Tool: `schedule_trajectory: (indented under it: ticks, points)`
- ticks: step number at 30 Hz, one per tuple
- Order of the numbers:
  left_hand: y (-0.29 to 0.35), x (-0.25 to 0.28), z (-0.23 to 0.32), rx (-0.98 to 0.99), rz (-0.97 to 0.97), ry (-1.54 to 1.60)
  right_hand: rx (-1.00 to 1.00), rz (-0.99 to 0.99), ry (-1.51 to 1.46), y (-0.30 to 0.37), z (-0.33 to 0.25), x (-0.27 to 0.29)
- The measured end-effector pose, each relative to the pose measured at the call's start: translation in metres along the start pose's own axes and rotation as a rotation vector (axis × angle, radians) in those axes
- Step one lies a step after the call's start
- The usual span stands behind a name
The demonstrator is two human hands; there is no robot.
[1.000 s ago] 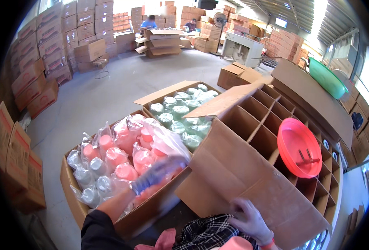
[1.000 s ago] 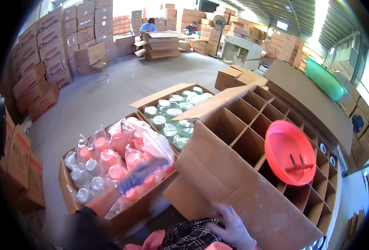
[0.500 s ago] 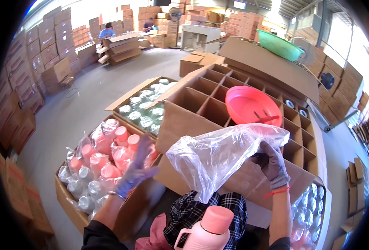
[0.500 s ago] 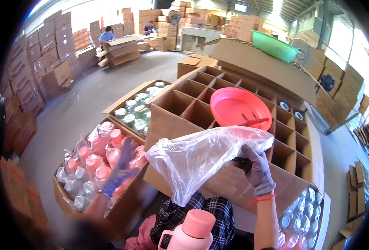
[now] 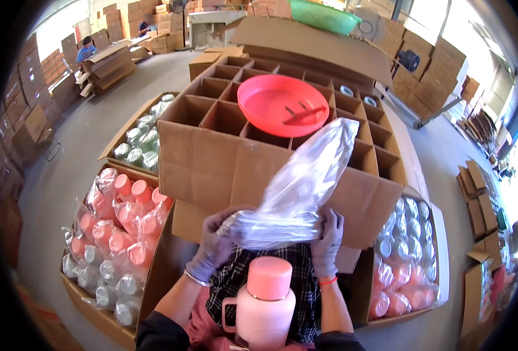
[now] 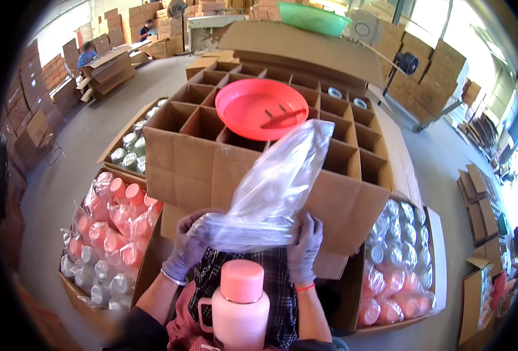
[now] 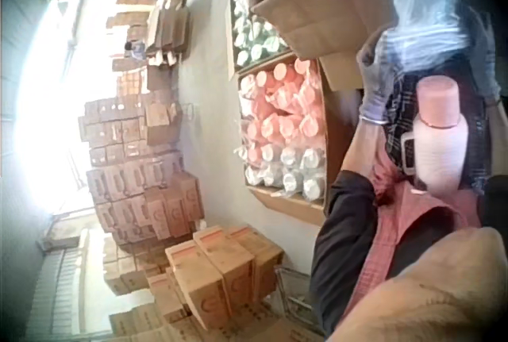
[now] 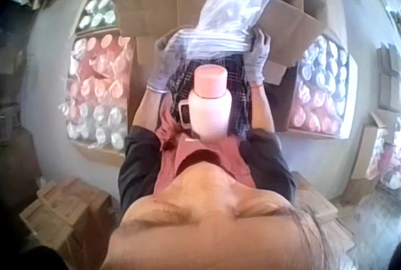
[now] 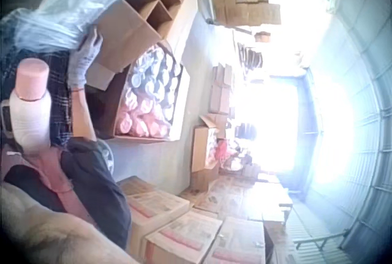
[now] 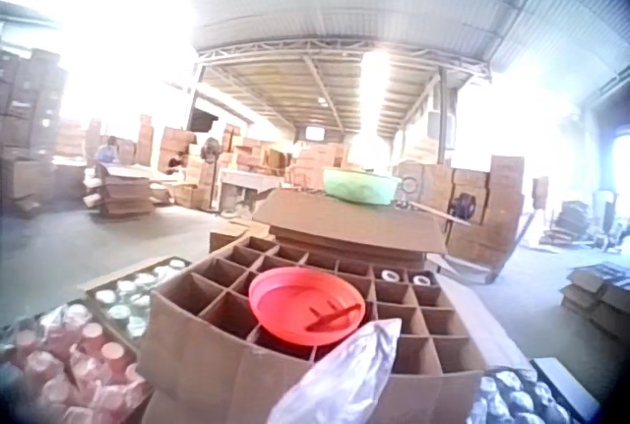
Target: The person sits on the floor in a warehouse and assembles thermos flasks by hand. They pick up pink and green flasks, insert black rubber stoppers, and screw on lids. The person then wraps the assembled flasks in plastic bags and places them into a cardboard box with dividers.
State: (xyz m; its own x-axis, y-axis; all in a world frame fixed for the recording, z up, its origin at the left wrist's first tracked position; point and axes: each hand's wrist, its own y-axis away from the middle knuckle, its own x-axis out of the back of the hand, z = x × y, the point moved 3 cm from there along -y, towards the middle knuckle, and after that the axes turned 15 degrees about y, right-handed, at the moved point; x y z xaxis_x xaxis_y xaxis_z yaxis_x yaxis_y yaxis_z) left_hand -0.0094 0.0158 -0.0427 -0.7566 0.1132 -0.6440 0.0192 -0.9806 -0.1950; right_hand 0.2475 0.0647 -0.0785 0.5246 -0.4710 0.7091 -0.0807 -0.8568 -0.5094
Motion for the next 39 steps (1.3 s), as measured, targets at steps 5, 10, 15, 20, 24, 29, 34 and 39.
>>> schedule_trajectory:
  ticks: [5, 10, 15, 20, 24, 29, 34, 39]
  points:
    - [0.068, 0.059, -0.031, 0.144, -0.196, -0.618, -0.012, -0.041, -0.131, 0.069, 0.008, 0.018]
    - [0.131, 0.021, -0.002, 0.18, -0.149, -0.689, 0.532, -0.118, -0.168, 0.133, -0.03, 0.077]
    - [0.236, 0.037, 0.0, 0.319, 0.022, -0.796, 0.713, -0.432, -0.174, 0.201, -0.011, 0.091]
    - [0.282, 0.051, 0.011, 0.308, -0.56, -0.739, 0.92, -0.829, -0.131, 0.232, -0.01, 0.113]
    - [0.23, 0.056, 0.034, 0.706, -0.251, -0.576, 0.85, -0.835, -0.152, 0.231, -0.006, 0.102]
    - [0.167, 0.006, 0.025, 0.327, 0.19, -0.137, 0.85, -0.835, -0.095, 0.239, -0.005, 0.108]
    - [0.22, 0.03, -0.02, 0.191, 0.119, -0.668, 0.815, -0.748, -0.131, 0.249, -0.005, 0.11]
    - [0.26, 0.031, -0.034, 0.459, 0.397, -0.514, 0.956, -0.609, -0.123, 0.245, -0.009, 0.089]
